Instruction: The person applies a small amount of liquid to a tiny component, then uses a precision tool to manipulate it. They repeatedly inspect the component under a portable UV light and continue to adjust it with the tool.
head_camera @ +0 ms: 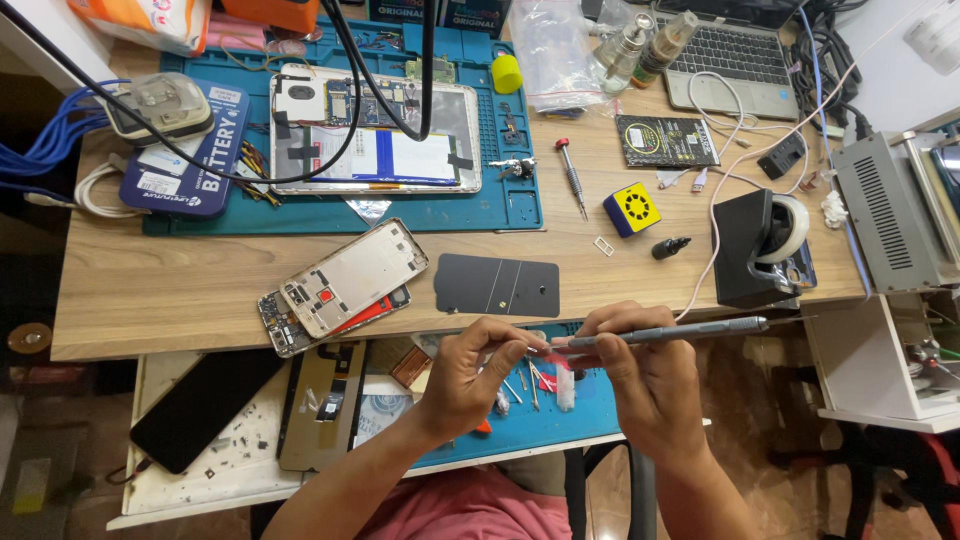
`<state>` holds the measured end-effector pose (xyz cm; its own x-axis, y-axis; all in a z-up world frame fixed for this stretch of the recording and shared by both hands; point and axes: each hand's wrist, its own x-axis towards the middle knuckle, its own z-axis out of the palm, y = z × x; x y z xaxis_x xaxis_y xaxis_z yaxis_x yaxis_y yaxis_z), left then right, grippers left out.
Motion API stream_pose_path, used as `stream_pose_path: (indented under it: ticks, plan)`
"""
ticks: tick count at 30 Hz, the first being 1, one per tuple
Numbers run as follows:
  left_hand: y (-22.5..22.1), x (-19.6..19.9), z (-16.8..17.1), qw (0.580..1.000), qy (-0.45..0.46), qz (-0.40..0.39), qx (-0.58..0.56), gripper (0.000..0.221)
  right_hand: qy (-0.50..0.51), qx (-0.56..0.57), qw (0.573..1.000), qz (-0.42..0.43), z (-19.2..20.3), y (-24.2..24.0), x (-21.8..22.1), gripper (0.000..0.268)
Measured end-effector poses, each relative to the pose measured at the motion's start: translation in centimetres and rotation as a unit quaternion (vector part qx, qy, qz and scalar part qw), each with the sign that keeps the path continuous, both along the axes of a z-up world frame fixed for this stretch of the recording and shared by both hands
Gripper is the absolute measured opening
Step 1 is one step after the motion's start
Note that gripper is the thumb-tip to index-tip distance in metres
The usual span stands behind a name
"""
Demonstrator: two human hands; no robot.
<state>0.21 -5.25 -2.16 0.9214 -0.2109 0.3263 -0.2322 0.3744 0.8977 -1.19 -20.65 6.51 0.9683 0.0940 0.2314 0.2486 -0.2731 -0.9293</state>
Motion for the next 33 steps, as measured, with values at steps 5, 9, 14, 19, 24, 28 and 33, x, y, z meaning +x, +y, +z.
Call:
stream_pose_path:
  ticks: [5, 9, 14, 19, 24, 28, 33]
  plan:
    - [0.0, 0.0, -0.1, 1.0, 0.01, 0.004, 0.016, 0.014, -0.014, -0.031, 0.999, 0.016, -0.1, -0.3, 0.0, 0.015]
    - [0.0, 0.0, -0.5, 0.999, 0.013, 0.006, 0.033, 0.014, -0.028, -0.075, 0.996, 0.031, 0.3, -0.2, 0.0, 0.014]
    - [-0.1, 0.0, -0.6, 1.0, 0.015, 0.003, 0.017, 0.013, -0.026, -0.103, 0.994, 0.041, 0.2, -0.1, 0.1, 0.014]
    - [-0.2, 0.0, -0.8, 1.0, 0.022, 0.01, 0.009, 0.013, -0.031, -0.122, 0.991, 0.053, 0.3, 0.0, 0.2, 0.015]
    - [-0.2, 0.0, -0.9, 1.0, 0.023, 0.012, 0.009, 0.013, -0.02, -0.114, 0.991, 0.07, 0.1, -0.1, 0.3, 0.014]
    - [-0.1, 0.0, -0.6, 1.0, 0.024, -0.002, -0.008, 0.012, -0.04, -0.121, 0.988, 0.084, -0.1, -0.1, 0.4, 0.015]
    - [-0.1, 0.1, -0.3, 0.999, 0.023, -0.009, -0.026, 0.014, -0.062, -0.151, 0.981, 0.101, 0.1, -0.1, 0.4, 0.013]
